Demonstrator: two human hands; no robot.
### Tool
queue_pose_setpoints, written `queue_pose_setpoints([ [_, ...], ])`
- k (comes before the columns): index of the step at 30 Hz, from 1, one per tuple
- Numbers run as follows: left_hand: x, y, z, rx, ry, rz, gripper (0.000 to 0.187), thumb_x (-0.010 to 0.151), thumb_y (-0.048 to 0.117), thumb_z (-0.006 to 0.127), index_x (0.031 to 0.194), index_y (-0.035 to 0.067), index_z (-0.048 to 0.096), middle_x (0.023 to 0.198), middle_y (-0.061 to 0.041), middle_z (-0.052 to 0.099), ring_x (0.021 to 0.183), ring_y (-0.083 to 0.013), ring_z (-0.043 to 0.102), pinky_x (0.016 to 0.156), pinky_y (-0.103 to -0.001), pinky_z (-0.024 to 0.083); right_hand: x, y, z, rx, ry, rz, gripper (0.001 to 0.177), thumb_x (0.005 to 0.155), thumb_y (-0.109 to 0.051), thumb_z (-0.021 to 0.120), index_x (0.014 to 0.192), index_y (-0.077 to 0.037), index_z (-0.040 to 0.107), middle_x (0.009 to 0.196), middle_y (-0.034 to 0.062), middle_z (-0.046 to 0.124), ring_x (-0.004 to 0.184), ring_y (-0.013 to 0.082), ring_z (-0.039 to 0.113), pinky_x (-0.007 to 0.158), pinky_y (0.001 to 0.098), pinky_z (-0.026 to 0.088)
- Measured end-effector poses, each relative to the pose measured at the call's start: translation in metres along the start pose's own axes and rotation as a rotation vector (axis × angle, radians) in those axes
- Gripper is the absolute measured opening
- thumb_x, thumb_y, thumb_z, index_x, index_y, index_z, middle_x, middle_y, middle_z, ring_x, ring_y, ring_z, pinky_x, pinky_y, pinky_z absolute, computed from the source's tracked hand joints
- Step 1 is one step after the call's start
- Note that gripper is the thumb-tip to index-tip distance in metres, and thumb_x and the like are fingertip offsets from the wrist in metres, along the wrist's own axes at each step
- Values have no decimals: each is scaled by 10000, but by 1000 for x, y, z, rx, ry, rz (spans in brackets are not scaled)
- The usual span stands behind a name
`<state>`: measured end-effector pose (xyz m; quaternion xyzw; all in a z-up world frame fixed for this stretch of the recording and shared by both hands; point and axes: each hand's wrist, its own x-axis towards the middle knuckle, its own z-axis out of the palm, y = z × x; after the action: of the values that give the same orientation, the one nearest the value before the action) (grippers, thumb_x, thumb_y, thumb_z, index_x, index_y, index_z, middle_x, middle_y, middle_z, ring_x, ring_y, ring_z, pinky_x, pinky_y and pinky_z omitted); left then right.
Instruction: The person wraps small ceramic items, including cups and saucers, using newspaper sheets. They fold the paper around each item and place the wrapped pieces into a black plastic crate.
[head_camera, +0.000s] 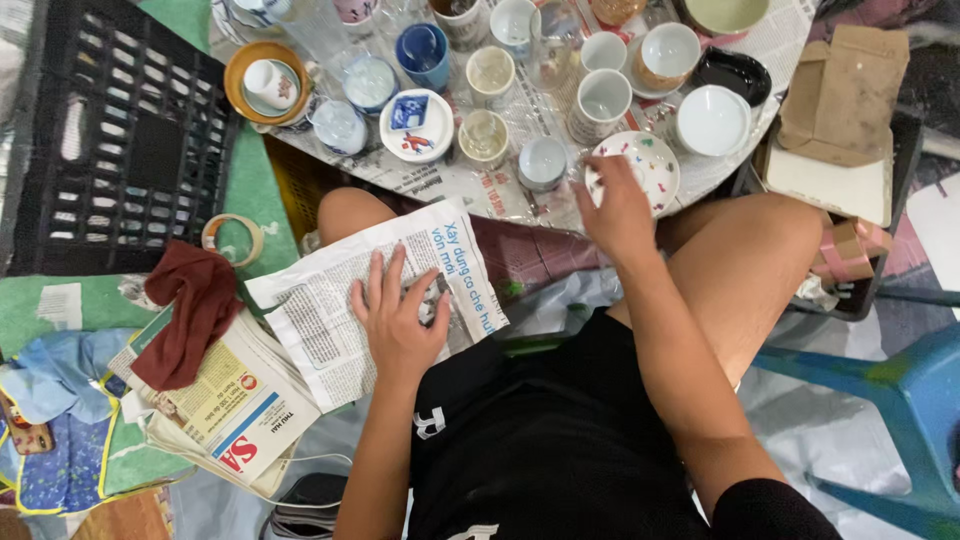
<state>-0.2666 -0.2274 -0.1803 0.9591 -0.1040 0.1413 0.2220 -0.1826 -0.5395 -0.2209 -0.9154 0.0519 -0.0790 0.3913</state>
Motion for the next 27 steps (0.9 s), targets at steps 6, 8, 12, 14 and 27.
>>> queue_pose_setpoints([
  [6, 5, 3, 1, 4, 3, 15, 272, 871, 305, 762, 1111, 181, 792, 1544, -132, 522, 1500, -379, 368, 1203, -616, 162, -6, 55, 19, -359, 47, -12, 847, 810, -305, 823, 1486, -14, 405, 1519, 283, 367, 1385, 525, 325, 1113, 582, 327],
  [8, 5, 5, 0, -3, -10, 23, 267, 875, 289, 769, 1116, 177, 791, 1547, -126, 527, 1505, -375, 372, 1209, -611, 169, -10, 69, 30, -370, 4, 39, 847, 848, -303, 786, 1534, -38, 365, 1577, 253, 330, 1431, 526, 292, 1133, 599, 300],
  [12, 8, 10, 2, 14, -40, 26, 284, 839, 270, 786, 1105, 171, 788, 1542, -122, 534, 1505, -371, 376, 1214, -606, 172, -16, 81, 31, -472, -64, 36, 721, 909, -259, 702, 1546, -100, 403, 1606, 207, 362, 1464, 488, 328, 1131, 567, 353],
  [14, 9, 10, 2, 29, -58, 55, 300, 857, 257, 791, 1141, 162, 786, 1561, -135, 523, 1520, -378, 368, 1220, -599, 172, -17, 79, 29, -483, -32, -37, 666, 955, -227, 653, 1554, -67, 410, 1603, 223, 386, 1448, 505, 363, 1121, 564, 380],
  [27, 8, 5, -1, -71, -39, 80, 518, 753, 487, 844, 1130, 139, 769, 1535, -173, 490, 1475, -398, 363, 1162, -662, 181, -34, -10, -52, -363, 25, -162, 430, 937, -16, 529, 1352, -56, 634, 1130, 220, 705, 1104, 413, 650, 948, 497, 499],
])
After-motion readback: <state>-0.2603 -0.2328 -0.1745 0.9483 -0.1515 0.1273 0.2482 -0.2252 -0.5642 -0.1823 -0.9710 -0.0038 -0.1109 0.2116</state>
